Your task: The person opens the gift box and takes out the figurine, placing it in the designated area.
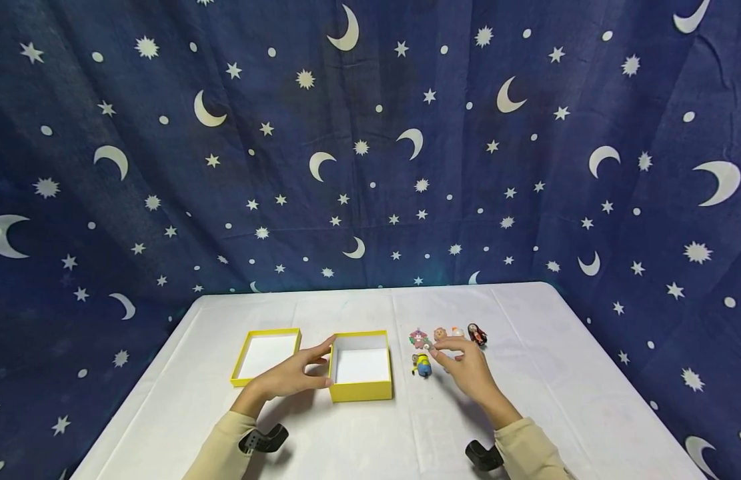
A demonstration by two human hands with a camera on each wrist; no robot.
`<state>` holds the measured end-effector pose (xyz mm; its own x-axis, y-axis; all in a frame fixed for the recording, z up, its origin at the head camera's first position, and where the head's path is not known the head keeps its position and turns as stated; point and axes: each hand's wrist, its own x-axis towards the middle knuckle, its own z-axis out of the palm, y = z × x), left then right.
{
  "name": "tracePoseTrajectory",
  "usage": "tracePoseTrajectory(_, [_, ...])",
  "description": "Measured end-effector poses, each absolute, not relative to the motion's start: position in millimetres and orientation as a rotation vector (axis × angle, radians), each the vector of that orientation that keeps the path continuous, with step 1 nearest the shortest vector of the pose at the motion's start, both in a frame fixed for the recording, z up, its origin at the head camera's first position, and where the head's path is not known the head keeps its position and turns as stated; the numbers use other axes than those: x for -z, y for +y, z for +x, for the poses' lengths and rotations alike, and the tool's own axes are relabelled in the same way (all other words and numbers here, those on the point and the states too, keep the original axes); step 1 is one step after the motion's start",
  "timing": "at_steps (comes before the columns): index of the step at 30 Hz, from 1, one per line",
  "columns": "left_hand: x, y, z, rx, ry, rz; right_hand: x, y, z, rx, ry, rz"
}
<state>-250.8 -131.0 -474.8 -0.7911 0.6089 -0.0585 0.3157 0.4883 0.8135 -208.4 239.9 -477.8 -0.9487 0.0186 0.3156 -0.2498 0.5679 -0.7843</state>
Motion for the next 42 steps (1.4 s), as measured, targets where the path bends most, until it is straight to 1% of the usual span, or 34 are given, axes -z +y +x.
tracePoseTrajectory(28, [469.7,-130.8,-250.6,-1.228,2.382,0.770,482.1,296.9,-196.8,-1.345,-2.511,-0.084])
tracePoseTrajectory(42, [475.5,-131.1,-251.1,-1.235,2.383,0.757,487.2,323.6,-198.3,-1.206,-2.699,-0.269])
